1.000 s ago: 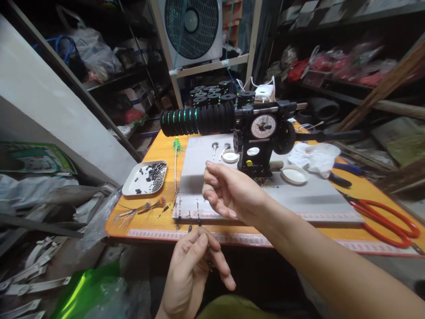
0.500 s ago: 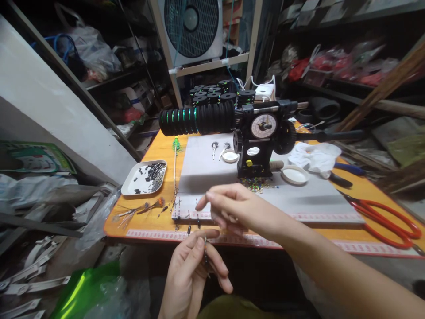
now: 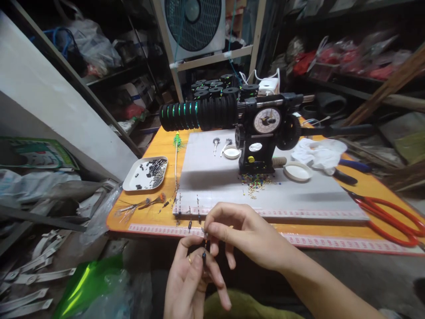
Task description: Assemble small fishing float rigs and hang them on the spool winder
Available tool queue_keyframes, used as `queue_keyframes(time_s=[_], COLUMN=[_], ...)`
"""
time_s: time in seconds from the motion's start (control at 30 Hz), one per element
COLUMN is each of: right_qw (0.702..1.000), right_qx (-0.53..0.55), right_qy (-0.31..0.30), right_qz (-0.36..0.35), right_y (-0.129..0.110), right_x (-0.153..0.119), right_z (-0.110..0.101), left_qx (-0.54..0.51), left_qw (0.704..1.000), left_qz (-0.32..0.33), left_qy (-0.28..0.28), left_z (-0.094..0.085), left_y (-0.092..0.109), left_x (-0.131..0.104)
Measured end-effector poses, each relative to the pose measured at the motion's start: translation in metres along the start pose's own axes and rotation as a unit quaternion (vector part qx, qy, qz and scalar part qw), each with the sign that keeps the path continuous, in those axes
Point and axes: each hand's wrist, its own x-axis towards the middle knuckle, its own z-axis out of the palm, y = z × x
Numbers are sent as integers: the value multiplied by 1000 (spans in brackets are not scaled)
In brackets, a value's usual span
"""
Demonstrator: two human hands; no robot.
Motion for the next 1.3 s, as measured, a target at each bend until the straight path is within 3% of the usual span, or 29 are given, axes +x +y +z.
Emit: queue_keyframes(time_s=[0.13, 0.27, 0.53, 0.7, 1.1, 1.2, 1.3], right_qw=[999, 998, 993, 990, 988, 993, 983], right_qx=[30, 37, 84, 114, 135, 88, -124], right_qy=[35, 51, 77, 81, 76, 74, 128], right_qz=[-17, -26, -36, -27, -5, 1, -33], right_y=[8, 15, 22, 25, 37, 38, 19], right_x=[-2, -4, -3, -2, -4, -7, -9], right_z=[4, 7, 14, 17, 23, 22, 13], left_qx=[-5, -40, -90, -81, -52, -54, -46], left_qw=[997, 993, 988, 985, 988, 988, 987], left_qz=[29, 42, 48, 45, 37, 40, 52], left_qy=[73, 105, 119, 143, 143, 141, 147], left_z=[2, 7, 10, 9, 4, 0, -8], left_y=[-10, -14, -14, -13, -21, -27, -35], left_x=[-15, -23, -23, -23, -22, -19, -10])
